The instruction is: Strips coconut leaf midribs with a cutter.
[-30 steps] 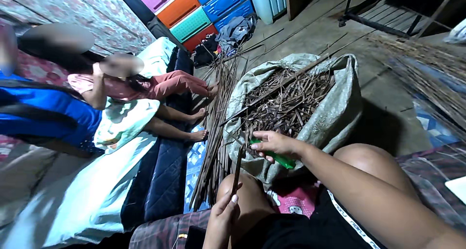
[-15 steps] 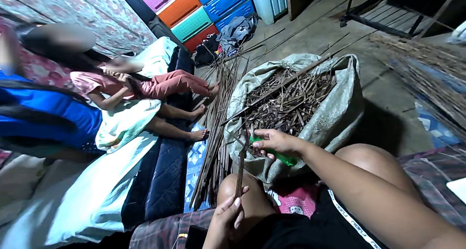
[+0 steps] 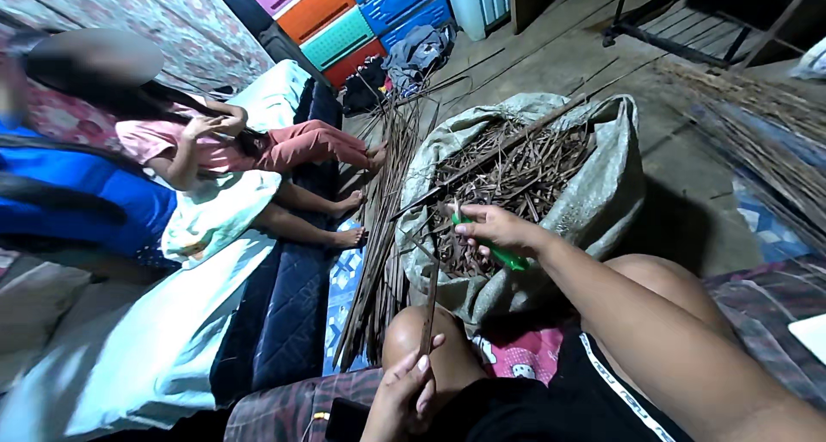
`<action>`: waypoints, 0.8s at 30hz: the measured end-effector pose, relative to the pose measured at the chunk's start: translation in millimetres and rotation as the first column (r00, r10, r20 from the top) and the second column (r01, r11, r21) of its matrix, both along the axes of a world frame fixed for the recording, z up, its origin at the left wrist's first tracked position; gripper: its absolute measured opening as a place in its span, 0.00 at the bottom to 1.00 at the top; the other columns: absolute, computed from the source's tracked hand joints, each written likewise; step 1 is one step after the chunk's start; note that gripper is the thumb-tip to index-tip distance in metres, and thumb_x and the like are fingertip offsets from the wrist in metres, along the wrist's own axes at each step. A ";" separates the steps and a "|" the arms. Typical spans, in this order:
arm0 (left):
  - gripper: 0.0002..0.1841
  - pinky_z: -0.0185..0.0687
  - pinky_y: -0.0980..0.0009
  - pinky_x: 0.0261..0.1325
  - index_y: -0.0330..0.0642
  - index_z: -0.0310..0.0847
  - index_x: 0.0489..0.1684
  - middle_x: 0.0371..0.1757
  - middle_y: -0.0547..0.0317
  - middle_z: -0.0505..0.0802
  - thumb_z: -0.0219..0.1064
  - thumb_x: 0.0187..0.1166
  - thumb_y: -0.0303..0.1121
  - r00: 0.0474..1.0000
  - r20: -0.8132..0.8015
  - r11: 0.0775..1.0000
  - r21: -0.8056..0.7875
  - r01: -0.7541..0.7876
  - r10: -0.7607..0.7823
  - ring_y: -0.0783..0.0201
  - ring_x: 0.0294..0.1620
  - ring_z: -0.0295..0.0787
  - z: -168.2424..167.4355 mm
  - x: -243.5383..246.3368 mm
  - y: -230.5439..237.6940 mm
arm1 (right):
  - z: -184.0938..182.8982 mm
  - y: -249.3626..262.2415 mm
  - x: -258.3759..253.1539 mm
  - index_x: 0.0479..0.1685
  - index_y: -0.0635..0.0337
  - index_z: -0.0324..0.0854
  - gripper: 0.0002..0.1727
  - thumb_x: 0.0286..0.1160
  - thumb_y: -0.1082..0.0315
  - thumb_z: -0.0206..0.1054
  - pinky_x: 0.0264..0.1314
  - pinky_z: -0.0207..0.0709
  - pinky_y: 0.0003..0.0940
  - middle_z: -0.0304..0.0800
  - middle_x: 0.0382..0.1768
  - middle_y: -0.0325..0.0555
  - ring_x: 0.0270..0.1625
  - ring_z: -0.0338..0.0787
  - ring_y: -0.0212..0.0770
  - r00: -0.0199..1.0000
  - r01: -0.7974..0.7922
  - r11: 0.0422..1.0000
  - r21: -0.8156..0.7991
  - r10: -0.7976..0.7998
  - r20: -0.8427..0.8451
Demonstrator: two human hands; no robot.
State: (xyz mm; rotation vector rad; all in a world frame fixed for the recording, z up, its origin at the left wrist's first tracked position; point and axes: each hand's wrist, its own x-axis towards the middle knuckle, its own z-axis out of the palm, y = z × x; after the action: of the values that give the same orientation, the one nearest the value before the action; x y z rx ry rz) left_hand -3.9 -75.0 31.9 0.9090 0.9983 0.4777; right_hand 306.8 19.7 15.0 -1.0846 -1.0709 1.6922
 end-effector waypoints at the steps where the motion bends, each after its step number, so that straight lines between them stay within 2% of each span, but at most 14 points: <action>1: 0.22 0.62 0.86 0.13 0.36 0.74 0.78 0.14 0.74 0.78 0.48 0.89 0.32 1.000 -0.003 1.000 0.010 -0.005 0.005 0.83 0.10 0.66 -0.8 0.1 -0.6 | -0.4 1.9 3.1 0.90 0.56 0.60 0.29 0.91 0.66 0.59 0.24 0.75 0.18 0.80 0.36 0.39 0.24 0.78 0.26 1.000 0.013 1.000 0.002 -0.013 -0.003; 4: 0.22 0.60 0.87 0.13 0.37 0.75 0.78 0.15 0.74 0.78 0.50 0.89 0.33 1.000 -0.007 0.999 0.042 0.000 0.000 0.83 0.10 0.65 -0.7 1.0 0.2 | -0.7 6.1 7.0 0.91 0.54 0.60 0.30 0.91 0.66 0.60 0.22 0.73 0.17 0.79 0.33 0.38 0.22 0.77 0.25 1.000 0.023 1.000 -0.001 -0.023 -0.015; 7: 0.22 0.60 0.87 0.13 0.36 0.75 0.77 0.15 0.74 0.78 0.49 0.89 0.32 1.000 -0.017 0.999 0.054 0.006 -0.005 0.83 0.09 0.64 1.2 3.0 1.4 | -1.3 10.7 9.6 0.92 0.54 0.58 0.31 0.92 0.67 0.59 0.23 0.73 0.17 0.79 0.34 0.39 0.22 0.77 0.26 0.999 0.050 0.999 -0.002 -0.050 0.002; 12: 0.22 0.59 0.86 0.13 0.36 0.75 0.77 0.17 0.73 0.79 0.48 0.88 0.29 0.995 -0.084 0.998 0.040 0.048 -0.045 0.83 0.10 0.64 -0.2 -1.1 0.5 | -4.1 21.9 32.5 0.92 0.52 0.57 0.30 0.93 0.65 0.57 0.22 0.74 0.21 0.80 0.32 0.40 0.21 0.76 0.28 0.967 0.253 0.967 0.018 -0.253 0.017; 14: 0.22 0.60 0.87 0.14 0.36 0.76 0.77 0.17 0.73 0.80 0.49 0.89 0.30 0.995 -0.092 0.997 0.062 0.046 -0.040 0.83 0.11 0.65 -2.0 -4.2 0.8 | -5.3 25.5 37.3 0.93 0.51 0.58 0.31 0.92 0.64 0.59 0.23 0.74 0.24 0.81 0.36 0.44 0.22 0.77 0.30 0.941 0.303 0.952 0.054 -0.307 0.144; 15: 0.21 0.60 0.87 0.14 0.36 0.76 0.77 0.18 0.73 0.80 0.50 0.89 0.31 0.994 -0.101 0.996 0.078 0.043 -0.035 0.83 0.11 0.65 -3.1 -5.0 1.1 | -7.0 26.9 38.9 0.94 0.50 0.56 0.33 0.92 0.62 0.60 0.26 0.76 0.29 0.83 0.40 0.48 0.24 0.78 0.34 0.907 0.296 0.951 0.087 -0.309 0.287; 16: 0.22 0.60 0.87 0.13 0.36 0.75 0.77 0.18 0.73 0.80 0.50 0.89 0.31 0.992 -0.125 0.995 0.098 0.036 -0.024 0.83 0.11 0.65 -3.3 -4.2 1.3 | -10.4 28.2 40.0 0.95 0.48 0.55 0.35 0.91 0.60 0.62 0.31 0.80 0.38 0.86 0.45 0.54 0.29 0.82 0.42 0.839 0.270 0.956 0.116 -0.293 0.458; 17: 0.22 0.60 0.86 0.13 0.35 0.75 0.78 0.18 0.72 0.80 0.50 0.89 0.31 0.988 -0.153 0.993 0.113 0.024 -0.006 0.82 0.11 0.65 -3.0 -2.5 1.3 | -15.9 28.9 41.3 0.96 0.47 0.53 0.39 0.88 0.59 0.66 0.43 0.85 0.54 0.89 0.54 0.63 0.39 0.89 0.55 0.747 0.236 0.964 0.123 -0.261 0.611; 18: 0.23 0.61 0.85 0.14 0.36 0.74 0.79 0.18 0.71 0.80 0.50 0.88 0.30 0.983 -0.182 0.992 0.130 0.008 0.016 0.82 0.11 0.66 -2.0 0.5 1.5 | -19.5 28.2 42.1 0.97 0.49 0.49 0.44 0.84 0.58 0.70 0.58 0.82 0.67 0.88 0.61 0.69 0.54 0.91 0.66 0.658 0.191 0.979 0.076 -0.185 0.730; 19: 0.23 0.62 0.85 0.14 0.36 0.75 0.79 0.19 0.71 0.80 0.50 0.88 0.29 0.975 -0.216 0.988 0.152 -0.012 0.045 0.81 0.12 0.66 -0.7 4.7 1.5 | -20.9 26.6 42.2 0.97 0.53 0.44 0.48 0.82 0.58 0.72 0.67 0.77 0.71 0.86 0.64 0.72 0.64 0.88 0.71 0.579 0.149 0.989 -0.012 -0.077 0.812; 20: 0.22 0.63 0.85 0.15 0.37 0.75 0.79 0.19 0.71 0.80 0.50 0.88 0.28 0.963 -0.259 0.983 0.184 -0.025 0.073 0.81 0.12 0.67 0.6 9.4 1.6 | -19.4 24.0 42.0 0.96 0.59 0.44 0.49 0.81 0.59 0.72 0.71 0.73 0.72 0.84 0.67 0.73 0.70 0.85 0.72 0.513 0.116 0.987 -0.111 0.036 0.857; 21: 0.22 0.63 0.85 0.15 0.37 0.75 0.79 0.20 0.71 0.80 0.50 0.88 0.27 0.946 -0.309 0.973 0.228 -0.028 0.099 0.81 0.12 0.67 0.7 14.0 2.0 | -16.7 21.3 42.8 0.94 0.64 0.50 0.45 0.81 0.61 0.72 0.73 0.71 0.72 0.83 0.69 0.72 0.73 0.83 0.71 0.468 0.091 0.977 -0.192 0.128 0.874; 23: 0.22 0.68 0.81 0.19 0.38 0.76 0.79 0.23 0.67 0.82 0.53 0.88 0.27 0.871 -0.472 0.935 0.352 0.042 0.138 0.77 0.15 0.71 0.1 21.9 4.5 | -13.1 17.7 49.0 0.81 0.67 0.70 0.30 0.83 0.63 0.69 0.73 0.71 0.71 0.83 0.68 0.70 0.73 0.82 0.69 0.435 0.058 0.969 -0.241 0.192 0.880; 24: 0.21 0.74 0.77 0.23 0.39 0.76 0.78 0.27 0.63 0.86 0.56 0.88 0.28 0.816 -0.556 0.897 0.427 0.118 0.157 0.75 0.19 0.76 -1.6 24.3 6.5 | -12.6 16.1 54.1 0.79 0.65 0.74 0.27 0.83 0.64 0.69 0.71 0.72 0.72 0.84 0.67 0.70 0.72 0.83 0.69 0.437 0.057 0.973 -0.225 0.178 0.881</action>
State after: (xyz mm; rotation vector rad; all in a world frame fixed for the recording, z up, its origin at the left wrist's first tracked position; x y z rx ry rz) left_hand 20.4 -68.5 30.3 1.5208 1.4920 0.4629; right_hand 360.8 35.9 2.4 -2.2845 -1.5830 1.2182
